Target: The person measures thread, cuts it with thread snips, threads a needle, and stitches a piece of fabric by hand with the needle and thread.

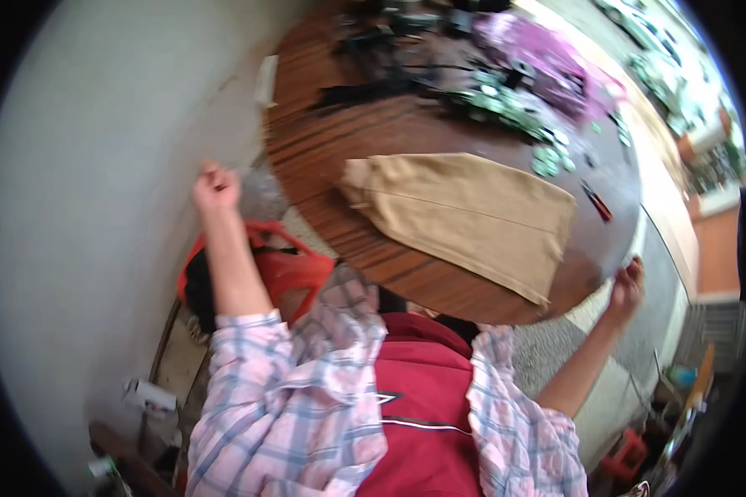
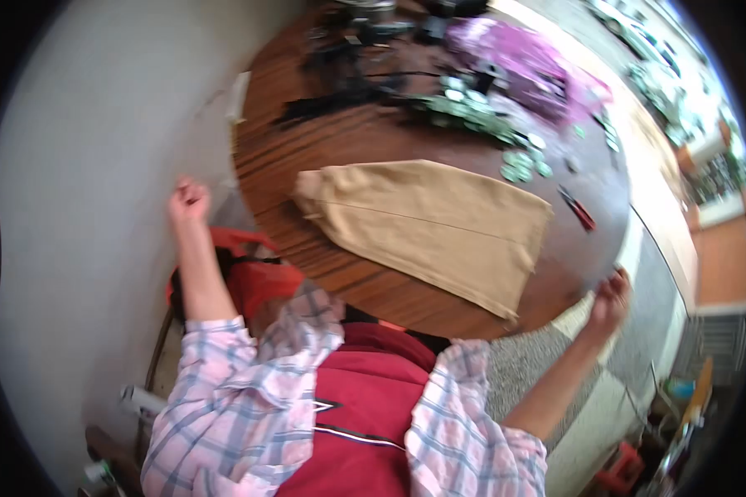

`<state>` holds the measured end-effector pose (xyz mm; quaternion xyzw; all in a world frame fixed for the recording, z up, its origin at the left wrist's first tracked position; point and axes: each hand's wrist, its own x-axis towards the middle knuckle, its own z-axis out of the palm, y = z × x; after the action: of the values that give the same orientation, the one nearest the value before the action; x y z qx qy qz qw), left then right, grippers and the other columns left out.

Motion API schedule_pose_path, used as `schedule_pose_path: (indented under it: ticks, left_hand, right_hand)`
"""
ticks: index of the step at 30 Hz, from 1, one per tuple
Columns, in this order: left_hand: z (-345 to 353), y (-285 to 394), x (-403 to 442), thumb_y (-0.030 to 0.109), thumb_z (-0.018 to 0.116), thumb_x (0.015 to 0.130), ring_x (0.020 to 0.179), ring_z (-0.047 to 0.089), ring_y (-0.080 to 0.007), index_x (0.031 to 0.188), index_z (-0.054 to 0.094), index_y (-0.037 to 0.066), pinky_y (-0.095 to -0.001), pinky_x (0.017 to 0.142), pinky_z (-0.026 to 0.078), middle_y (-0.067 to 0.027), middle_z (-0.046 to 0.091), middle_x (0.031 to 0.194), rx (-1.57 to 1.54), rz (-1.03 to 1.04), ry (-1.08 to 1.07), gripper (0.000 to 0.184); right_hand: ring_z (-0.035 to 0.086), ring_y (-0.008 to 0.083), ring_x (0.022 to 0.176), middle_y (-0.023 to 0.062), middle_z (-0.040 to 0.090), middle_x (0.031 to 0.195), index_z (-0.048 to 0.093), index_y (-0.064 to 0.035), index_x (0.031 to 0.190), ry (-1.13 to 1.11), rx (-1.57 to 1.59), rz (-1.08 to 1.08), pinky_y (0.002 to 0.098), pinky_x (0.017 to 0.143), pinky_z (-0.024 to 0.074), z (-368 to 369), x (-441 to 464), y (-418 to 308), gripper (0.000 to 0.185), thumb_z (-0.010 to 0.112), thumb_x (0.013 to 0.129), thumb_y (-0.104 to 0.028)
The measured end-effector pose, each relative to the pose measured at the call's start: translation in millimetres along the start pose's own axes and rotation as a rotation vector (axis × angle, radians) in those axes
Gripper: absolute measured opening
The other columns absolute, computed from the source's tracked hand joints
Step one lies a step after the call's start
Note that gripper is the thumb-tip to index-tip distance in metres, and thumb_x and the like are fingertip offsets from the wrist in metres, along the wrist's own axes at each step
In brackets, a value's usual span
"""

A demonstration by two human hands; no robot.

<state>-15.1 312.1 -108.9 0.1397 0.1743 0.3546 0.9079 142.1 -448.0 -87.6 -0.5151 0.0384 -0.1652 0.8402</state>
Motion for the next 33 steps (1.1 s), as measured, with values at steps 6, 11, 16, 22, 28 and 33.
schedule_pose_path:
  ticks: [6,11,16,22,28,33]
  left_hand:
    - [4,14,-7,0.007,0.04,0.089,0.043,0.027,-0.0095,0.075,0.042,0.005,-0.0238,0.043,0.022,-0.0023,0.037,0.059,-0.069,-0.044,0.075,0.014]
    - [-2,16,-2,0.008,0.042,0.09,0.044,0.027,-0.0103,0.083,0.045,0.002,-0.0238,0.044,0.022,-0.0045,0.04,0.061,-0.092,-0.056,0.101,0.01]
    - [-12,22,8,0.005,0.042,0.089,0.043,0.027,-0.0104,0.086,0.046,0.001,-0.0237,0.044,0.023,-0.0051,0.041,0.062,-0.127,-0.072,0.097,0.007]
    - [-8,16,-1,0.003,0.041,0.087,0.042,0.026,-0.0096,0.08,0.044,0.003,-0.0238,0.042,0.022,-0.0044,0.041,0.062,-0.089,-0.067,0.12,0.008]
    - [-8,3,-9,0.007,0.037,0.082,0.037,0.033,-0.0084,0.067,0.047,0.008,-0.0213,0.035,0.029,-0.001,0.042,0.05,-0.124,-0.081,0.126,0.018]
    - [20,-13,-33,0.007,0.05,0.083,0.04,0.035,-0.0102,0.074,0.052,0.007,-0.0242,0.042,0.026,-0.0024,0.047,0.059,0.027,0.099,0.105,0.008]
  right_hand:
    - [0.059,0.0108,0.07,0.0073,0.06,0.085,0.056,-0.0025,0.09,0.205,0.19,0.058,0.0164,0.055,0.0491,55,-33,-17,0.008,0.052,0.086,-0.007]
    - [0.062,0.0156,0.077,0.0097,0.061,0.084,0.055,0.0028,0.093,0.278,0.221,0.071,0.019,0.062,0.0537,58,-39,-18,0.01,0.053,0.084,-0.002]
    - [0.063,0.0169,0.075,0.0104,0.062,0.083,0.056,0.0027,0.091,0.273,0.219,0.045,0.0192,0.059,0.0543,61,-43,-25,0.009,0.055,0.082,-0.001]
    - [0.061,0.0113,0.069,0.0049,0.061,0.079,0.057,-0.0043,0.089,0.253,0.219,0.028,0.0169,0.047,0.0448,54,-44,-20,0.008,0.058,0.082,-0.009]
    - [0.058,0.0139,0.083,0.0061,0.061,0.091,0.054,-0.0053,0.104,-0.086,0.113,0.182,0.0274,0.076,0.0464,-36,4,3,0.019,0.046,0.089,-0.014]
    - [0.051,0.0187,0.105,0.013,0.05,0.116,0.046,0.0063,0.116,0.132,0.189,0.097,0.0233,0.086,0.0473,-74,31,10,0.031,0.049,0.086,-0.001]
